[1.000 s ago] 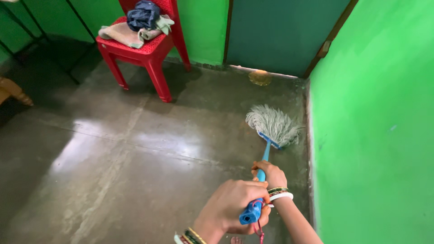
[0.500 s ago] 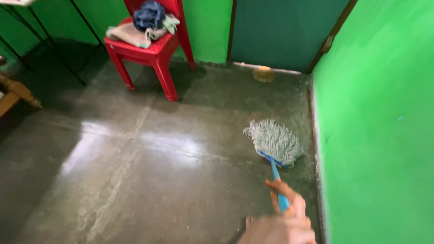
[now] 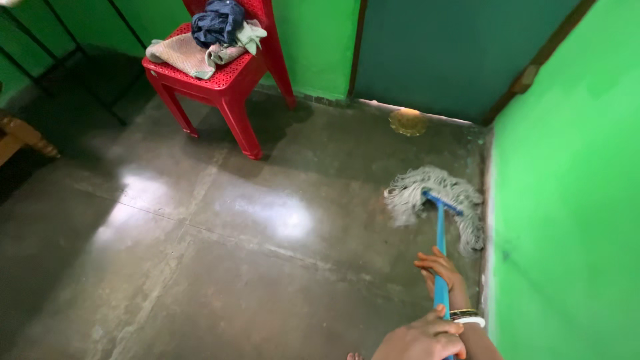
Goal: The person mops a tiled floor using a mop, moving across the room around a bed and a chair, and then through a doorway into a hallway.
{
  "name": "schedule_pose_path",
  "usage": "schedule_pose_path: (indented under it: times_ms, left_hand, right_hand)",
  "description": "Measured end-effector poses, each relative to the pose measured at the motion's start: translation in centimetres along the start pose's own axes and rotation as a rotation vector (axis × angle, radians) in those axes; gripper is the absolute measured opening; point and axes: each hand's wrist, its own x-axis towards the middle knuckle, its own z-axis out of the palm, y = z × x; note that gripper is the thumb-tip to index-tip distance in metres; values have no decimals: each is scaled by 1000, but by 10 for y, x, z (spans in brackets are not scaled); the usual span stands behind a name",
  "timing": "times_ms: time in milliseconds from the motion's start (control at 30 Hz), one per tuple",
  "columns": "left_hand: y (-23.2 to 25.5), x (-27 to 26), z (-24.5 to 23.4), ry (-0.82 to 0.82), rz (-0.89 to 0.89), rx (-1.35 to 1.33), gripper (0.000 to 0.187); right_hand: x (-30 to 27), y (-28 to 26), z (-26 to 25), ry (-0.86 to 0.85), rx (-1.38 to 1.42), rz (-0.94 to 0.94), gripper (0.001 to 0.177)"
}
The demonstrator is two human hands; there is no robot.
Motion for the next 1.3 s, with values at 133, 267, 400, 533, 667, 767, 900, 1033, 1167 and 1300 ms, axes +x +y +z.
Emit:
schedule_pose_path:
  times_ms: [133, 267, 400, 533, 667, 767, 900, 1033, 1167, 1300]
  left_hand:
    - [-83, 33, 47, 23, -194, -195, 21]
    - [-141, 42, 62, -118, -322, -159, 37]
    - [-158, 35, 64, -150, -389, -165, 43]
    - [-147, 24, 23, -154, -320, -48, 49]
    - [-101, 19, -46, -72, -252, -130, 51]
    - [-56, 14, -86, 46, -213, -140, 45]
    - [10, -19, -130, 274, -173, -217, 28]
    - [68, -79, -174, 413, -69, -411, 15]
    - [79, -136, -204, 228, 87, -371, 7]
    - [77, -142, -192, 287, 23, -436, 9]
  right_hand:
    - [41, 150, 31, -69, 345, 442, 35]
    - [68, 213, 50, -35, 187, 689, 49]
    - [77, 204, 62, -318, -334, 230, 66]
    - [77, 183, 64, -418, -476, 214, 68]
    - [79, 148, 70, -302, -392, 160, 52]
    - [65, 97, 73, -176, -262, 191, 38]
    - [42, -8, 84, -30, -117, 161, 32]
    - [13, -133, 105, -25, -177, 135, 29]
    - [-36, -219, 133, 311, 604, 539, 29]
    - [-62, -220, 155, 213, 531, 352, 27]
